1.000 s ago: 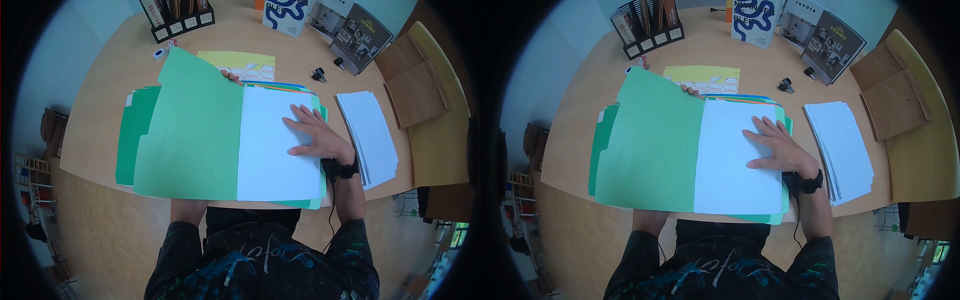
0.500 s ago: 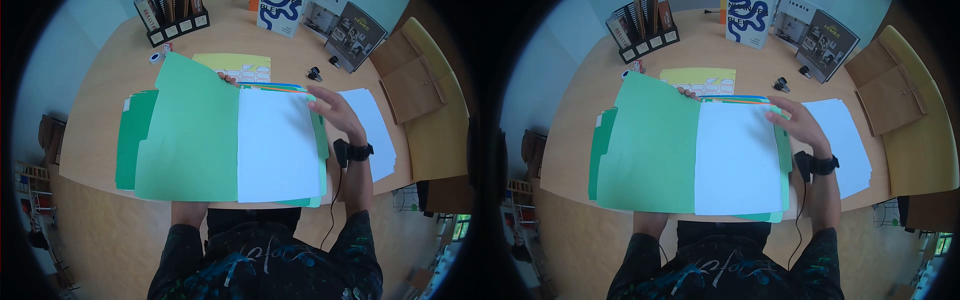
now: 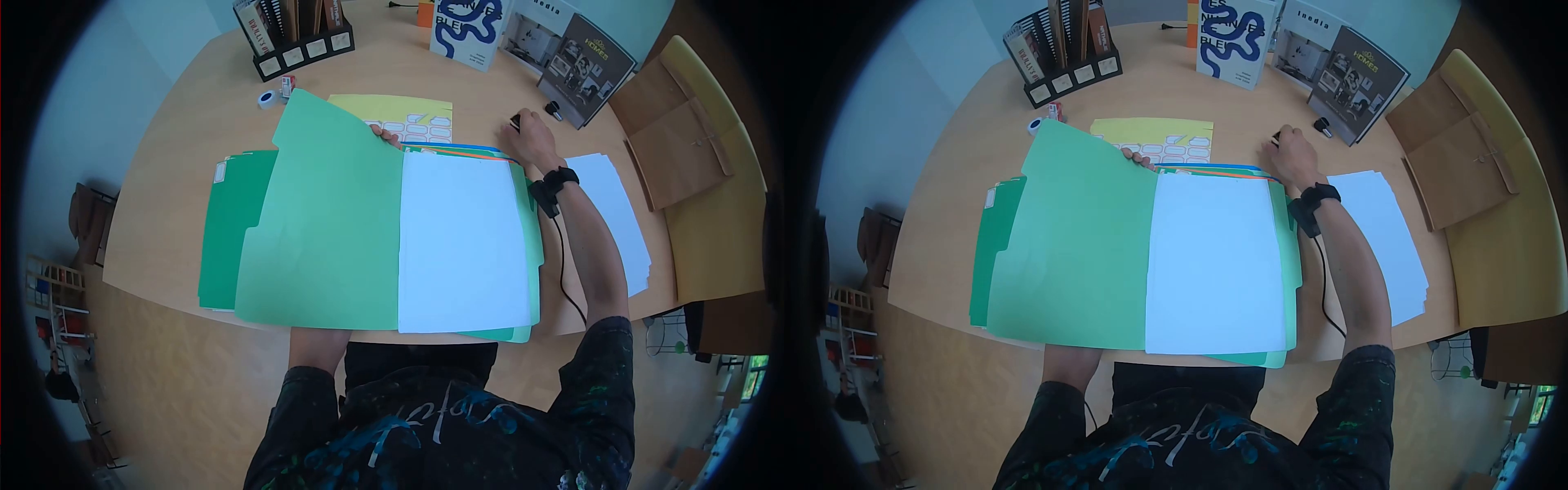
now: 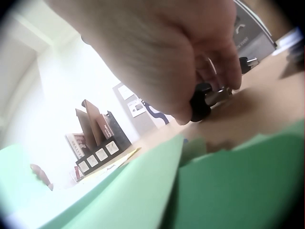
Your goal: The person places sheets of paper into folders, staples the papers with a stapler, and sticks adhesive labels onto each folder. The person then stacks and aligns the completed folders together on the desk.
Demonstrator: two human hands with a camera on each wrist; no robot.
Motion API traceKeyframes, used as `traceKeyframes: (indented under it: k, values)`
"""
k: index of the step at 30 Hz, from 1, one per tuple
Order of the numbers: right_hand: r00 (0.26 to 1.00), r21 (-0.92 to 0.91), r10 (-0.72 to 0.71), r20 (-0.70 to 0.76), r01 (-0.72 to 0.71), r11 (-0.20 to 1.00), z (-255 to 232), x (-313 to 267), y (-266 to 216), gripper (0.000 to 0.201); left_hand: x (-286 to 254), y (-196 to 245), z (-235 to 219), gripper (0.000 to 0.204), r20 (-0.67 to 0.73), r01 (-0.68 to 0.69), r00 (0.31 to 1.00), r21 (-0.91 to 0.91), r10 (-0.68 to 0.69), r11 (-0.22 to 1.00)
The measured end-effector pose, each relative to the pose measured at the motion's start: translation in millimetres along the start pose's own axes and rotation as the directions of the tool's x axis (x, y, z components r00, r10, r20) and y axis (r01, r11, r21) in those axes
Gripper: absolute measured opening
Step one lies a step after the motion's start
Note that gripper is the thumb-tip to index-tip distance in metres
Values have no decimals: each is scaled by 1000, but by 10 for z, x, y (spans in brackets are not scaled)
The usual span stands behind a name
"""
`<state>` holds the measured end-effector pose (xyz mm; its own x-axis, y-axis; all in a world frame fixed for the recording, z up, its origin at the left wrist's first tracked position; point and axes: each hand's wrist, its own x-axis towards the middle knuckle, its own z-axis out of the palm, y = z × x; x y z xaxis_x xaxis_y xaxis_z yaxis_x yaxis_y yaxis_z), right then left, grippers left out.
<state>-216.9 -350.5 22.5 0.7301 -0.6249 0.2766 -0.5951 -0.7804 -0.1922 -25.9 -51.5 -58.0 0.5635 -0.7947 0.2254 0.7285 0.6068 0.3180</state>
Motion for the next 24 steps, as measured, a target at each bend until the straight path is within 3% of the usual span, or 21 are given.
traceKeyframes:
  k: [2, 4, 6, 10, 13, 15, 16, 18, 21, 23, 24]
  values:
    - [998, 80, -42, -36, 45, 996, -139, -41, -275, 46, 10, -10, -3, 35, -4, 6, 1000, -2, -6, 1000]
    - [962, 448, -248, 110, 175, 877, -374, -221, -734, 47, 8, -51, -14, 35, -11, 14, 1000, -8, -14, 1000]
    - [895, 466, -411, 176, 292, 835, -402, -348, -1082, 49, 9, -81, -15, 34, -16, 25, 1000, -10, -25, 1000]
    - [836, 419, -505, 214, 388, 821, -290, -418, -1423, 50, 66, -6, 30, 34, -15, 35, 999, 8, -35, 999]
    - [864, 333, -431, 260, 339, 880, -290, -425, -1480, 52, 66, 67, 26, 34, -27, 42, 999, 20, -41, 999]
    - [933, 334, -336, 131, 277, 901, -313, -398, -1356, 52, 69, 87, 5, 34, -35, 45, 998, 19, -45, 999]
    - [932, 332, -336, 136, 277, 902, -319, -375, -1251, 52, 60, 76, -12, 34, -41, 44, 998, 14, -44, 999]
    - [982, 343, -151, 113, 104, 933, -355, -292, -949, 54, 39, 39, -46, 33, -52, 38, 998, -3, -38, 999]
    - [998, 328, -48, 27, 37, 944, -124, -147, -280, 56, 41, -6, -67, 33, -63, 29, 998, -23, -30, 999]
    - [992, 338, 113, -63, -85, 937, 68, -60, 165, 52, 71, -20, -69, 33, -68, 23, 997, -30, -25, 999]
    - [992, 338, 111, -62, -84, 937, 136, -28, 328, 52, 81, -18, -69, 33, -71, 21, 997, -32, -23, 999]
